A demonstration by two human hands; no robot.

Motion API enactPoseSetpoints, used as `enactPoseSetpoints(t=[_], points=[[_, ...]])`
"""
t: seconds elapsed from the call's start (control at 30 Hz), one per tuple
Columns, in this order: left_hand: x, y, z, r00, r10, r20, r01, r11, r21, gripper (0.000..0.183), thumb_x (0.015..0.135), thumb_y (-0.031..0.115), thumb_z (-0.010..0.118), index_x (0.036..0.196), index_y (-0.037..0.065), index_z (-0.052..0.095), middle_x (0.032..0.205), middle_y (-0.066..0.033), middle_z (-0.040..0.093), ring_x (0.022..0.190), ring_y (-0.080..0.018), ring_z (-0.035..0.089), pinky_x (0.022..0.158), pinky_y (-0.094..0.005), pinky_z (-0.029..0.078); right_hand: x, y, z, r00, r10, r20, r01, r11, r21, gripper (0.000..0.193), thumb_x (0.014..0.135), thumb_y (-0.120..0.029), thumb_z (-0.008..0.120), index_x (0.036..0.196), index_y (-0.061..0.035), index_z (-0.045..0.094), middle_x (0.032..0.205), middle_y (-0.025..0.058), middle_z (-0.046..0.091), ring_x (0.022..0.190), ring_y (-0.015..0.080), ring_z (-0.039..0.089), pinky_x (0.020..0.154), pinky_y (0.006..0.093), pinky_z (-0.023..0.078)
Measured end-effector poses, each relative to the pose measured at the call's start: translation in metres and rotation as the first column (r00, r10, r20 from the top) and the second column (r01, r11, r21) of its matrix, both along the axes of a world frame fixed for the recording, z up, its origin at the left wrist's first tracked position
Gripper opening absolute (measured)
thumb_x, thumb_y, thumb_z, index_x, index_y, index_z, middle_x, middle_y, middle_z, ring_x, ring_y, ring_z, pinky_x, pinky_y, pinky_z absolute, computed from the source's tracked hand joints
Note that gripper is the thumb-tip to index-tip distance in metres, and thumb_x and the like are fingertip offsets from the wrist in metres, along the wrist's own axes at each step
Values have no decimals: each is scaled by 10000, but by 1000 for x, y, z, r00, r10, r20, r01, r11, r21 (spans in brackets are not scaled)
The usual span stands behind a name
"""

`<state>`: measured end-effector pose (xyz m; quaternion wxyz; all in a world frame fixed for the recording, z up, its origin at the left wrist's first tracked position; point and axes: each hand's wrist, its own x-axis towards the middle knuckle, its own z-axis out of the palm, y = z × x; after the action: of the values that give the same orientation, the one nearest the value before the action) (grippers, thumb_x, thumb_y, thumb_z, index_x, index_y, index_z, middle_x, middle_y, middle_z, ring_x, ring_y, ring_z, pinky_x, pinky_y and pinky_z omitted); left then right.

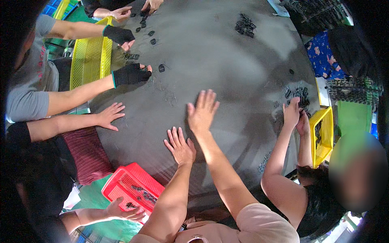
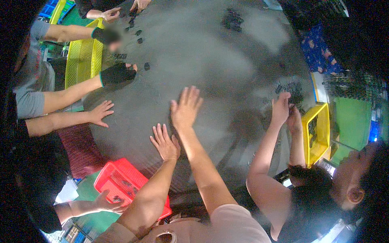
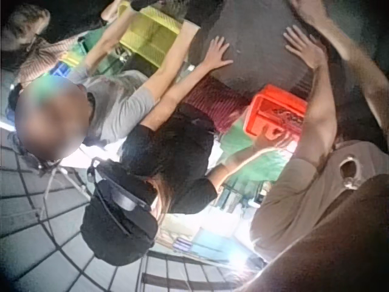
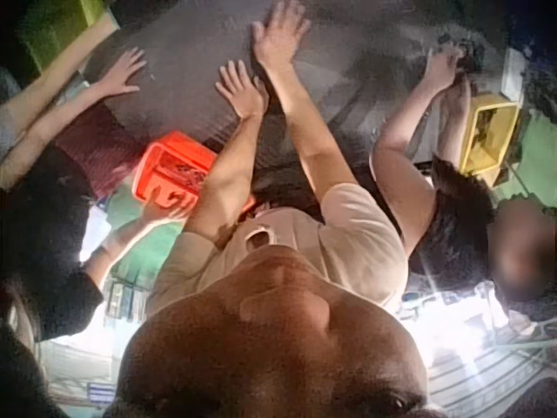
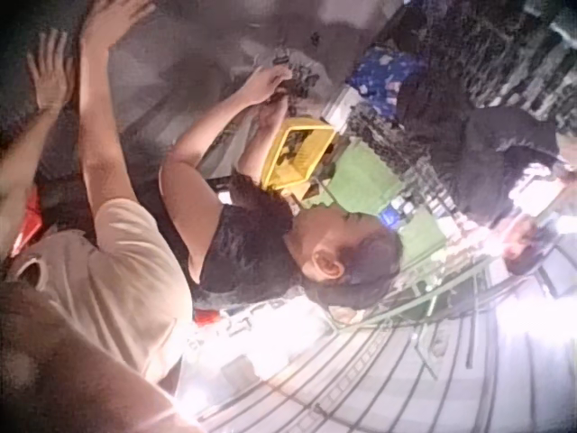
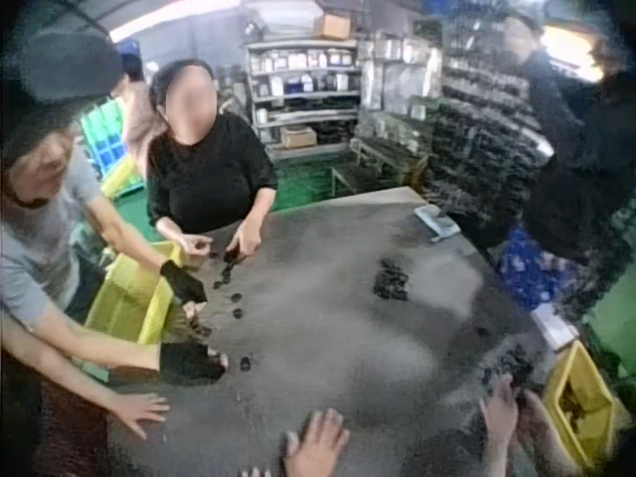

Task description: The person assembles small black plastic keychains by hand at a shared table with coworkers. They pick up plastic bodies and metal rings, connect them, and place the finished keychains into colored plastic baskets.

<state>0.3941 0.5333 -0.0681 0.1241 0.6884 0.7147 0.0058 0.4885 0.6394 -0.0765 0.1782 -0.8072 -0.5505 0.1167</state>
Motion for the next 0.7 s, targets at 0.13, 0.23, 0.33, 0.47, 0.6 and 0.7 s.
enactPoseSetpoints(t=[0.13,0.23,0.33,0.47,0.6,0.7], points=[[-7,-6,-18,995,-55,-83,53,998,-29,742,824,357,512,1417,58,180,1483,-134,163,1399,-323,45,1090,-573,23,-56,47,2,983,150,-102,-140,985,96,672,882,-380,494,1381,18,284,1469,221,190,1383,351,123,1114,492,86],[-9,-6,-29,978,-104,-182,118,991,69,783,810,386,525,1418,54,158,1484,-135,134,1398,-331,28,1088,-579,15,-76,73,7,901,377,-212,-340,921,192,662,886,-357,496,1381,22,276,1464,224,200,1375,358,147,1115,472,121],[-11,-10,-30,994,-66,-82,63,998,-31,781,800,373,528,1416,54,170,1478,-140,142,1393,-347,43,1081,-592,29,-77,73,12,854,429,-296,-370,899,236,648,873,-304,521,1382,14,276,1457,228,218,1369,362,167,1111,466,147],[-9,-2,-6,1000,4,4,-4,1000,-31,659,824,293,498,1392,58,260,1472,-135,197,1388,-332,109,1081,-586,75,-50,67,6,898,353,-261,-264,909,322,527,850,-209,540,1316,-16,388,1377,207,354,1312,360,289,1070,466,236],[-5,3,0,999,16,45,-15,1000,-22,603,841,257,483,1380,61,297,1475,-125,206,1388,-311,126,1082,-575,93,-23,96,-4,891,348,-290,-222,894,390,390,813,-105,551,1200,-71,513,1236,164,496,1208,341,420,990,454,335],[-2,4,2,999,0,47,1,1000,-15,603,840,258,490,1378,62,301,1469,-133,219,1387,-318,126,1082,-572,93,-10,128,2,918,308,-250,-191,895,403,352,796,-81,551,1147,-100,543,1175,141,525,1156,331,453,950,460,349]])
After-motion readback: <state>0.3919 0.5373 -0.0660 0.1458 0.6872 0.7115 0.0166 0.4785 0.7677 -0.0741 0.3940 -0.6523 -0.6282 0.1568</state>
